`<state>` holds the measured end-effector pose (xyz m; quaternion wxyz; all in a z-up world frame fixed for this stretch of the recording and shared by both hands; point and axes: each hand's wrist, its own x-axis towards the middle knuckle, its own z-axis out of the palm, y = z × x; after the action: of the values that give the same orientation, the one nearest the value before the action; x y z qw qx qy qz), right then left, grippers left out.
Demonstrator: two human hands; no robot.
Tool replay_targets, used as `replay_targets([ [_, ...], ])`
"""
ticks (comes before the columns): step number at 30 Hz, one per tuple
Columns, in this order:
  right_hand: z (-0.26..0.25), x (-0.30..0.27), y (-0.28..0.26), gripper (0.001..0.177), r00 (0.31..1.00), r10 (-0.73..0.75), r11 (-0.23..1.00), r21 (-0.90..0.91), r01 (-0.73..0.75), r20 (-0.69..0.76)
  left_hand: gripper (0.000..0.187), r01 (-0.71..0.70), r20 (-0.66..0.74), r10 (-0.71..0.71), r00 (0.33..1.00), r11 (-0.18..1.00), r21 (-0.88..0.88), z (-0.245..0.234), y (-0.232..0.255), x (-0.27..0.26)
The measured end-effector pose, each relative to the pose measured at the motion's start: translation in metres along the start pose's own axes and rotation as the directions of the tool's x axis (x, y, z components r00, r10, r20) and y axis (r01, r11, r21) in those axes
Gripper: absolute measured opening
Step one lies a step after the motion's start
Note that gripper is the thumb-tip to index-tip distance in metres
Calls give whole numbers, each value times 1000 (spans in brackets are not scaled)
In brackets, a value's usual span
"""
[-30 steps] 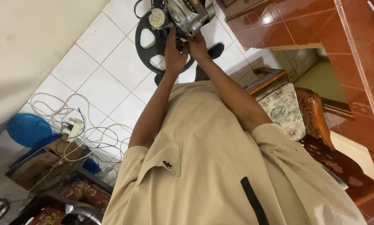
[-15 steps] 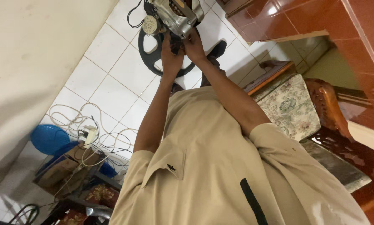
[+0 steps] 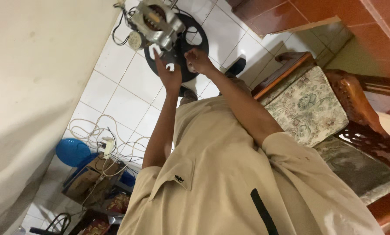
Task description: The person reassembles an electric fan by attaching the motor housing to the fan base and securing it with a screwdriver. They then attach the fan blade to the motor shaft and tighten it.
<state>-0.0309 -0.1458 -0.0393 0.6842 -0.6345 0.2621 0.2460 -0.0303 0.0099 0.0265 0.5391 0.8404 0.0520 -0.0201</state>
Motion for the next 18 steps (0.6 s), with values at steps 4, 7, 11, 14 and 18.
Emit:
replay_targets([
  [4,-56,-22,21,27,996,-63,991,115,69,-59,104,-110,-224,131,966,989,102,37,-17,-35],
  [7,-105,-25,44,28,990,-59,993,98,72,-130,98,-26,-30,38,999,941,336,101,-15,-63],
  [11,-183,-27,62,21,941,-266,945,138,298,-210,65,222,468,-173,866,974,-51,196,21,-78],
  [14,-254,-36,59,21,903,-289,930,130,343,-317,54,153,573,-130,809,988,8,264,58,-71],
  [18,-338,-65,41,22,783,-369,872,105,478,-500,51,63,626,-31,779,998,-30,347,101,-64],
])
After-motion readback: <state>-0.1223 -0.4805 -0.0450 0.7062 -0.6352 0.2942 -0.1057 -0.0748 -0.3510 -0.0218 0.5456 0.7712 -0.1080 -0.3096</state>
